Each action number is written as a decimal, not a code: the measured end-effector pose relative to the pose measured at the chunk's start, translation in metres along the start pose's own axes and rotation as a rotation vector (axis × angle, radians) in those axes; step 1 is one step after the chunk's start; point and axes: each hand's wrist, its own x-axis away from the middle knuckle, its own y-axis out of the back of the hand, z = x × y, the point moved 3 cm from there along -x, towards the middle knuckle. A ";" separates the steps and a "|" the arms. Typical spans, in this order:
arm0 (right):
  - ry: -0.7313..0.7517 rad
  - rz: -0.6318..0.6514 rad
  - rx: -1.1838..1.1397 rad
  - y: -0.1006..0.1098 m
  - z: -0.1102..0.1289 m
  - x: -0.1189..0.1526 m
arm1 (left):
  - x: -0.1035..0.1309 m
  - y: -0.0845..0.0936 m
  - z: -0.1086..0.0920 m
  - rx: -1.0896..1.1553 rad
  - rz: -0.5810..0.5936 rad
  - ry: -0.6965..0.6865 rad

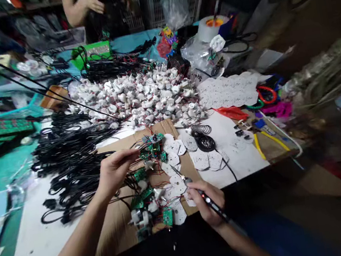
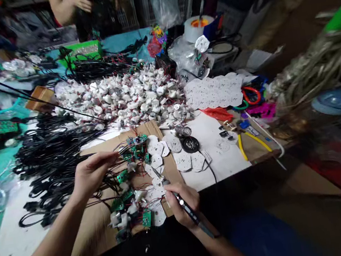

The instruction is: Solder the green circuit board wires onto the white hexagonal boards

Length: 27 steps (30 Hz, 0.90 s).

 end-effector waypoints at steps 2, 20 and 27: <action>-0.007 -0.005 0.005 0.002 0.001 0.000 | 0.002 -0.012 0.004 0.119 -0.012 0.084; -0.055 -0.048 -0.014 0.006 -0.003 -0.001 | 0.021 -0.011 -0.023 0.232 -0.041 -0.036; -0.009 -0.059 -0.025 0.004 -0.010 0.001 | 0.053 -0.060 0.000 -0.479 0.193 -0.446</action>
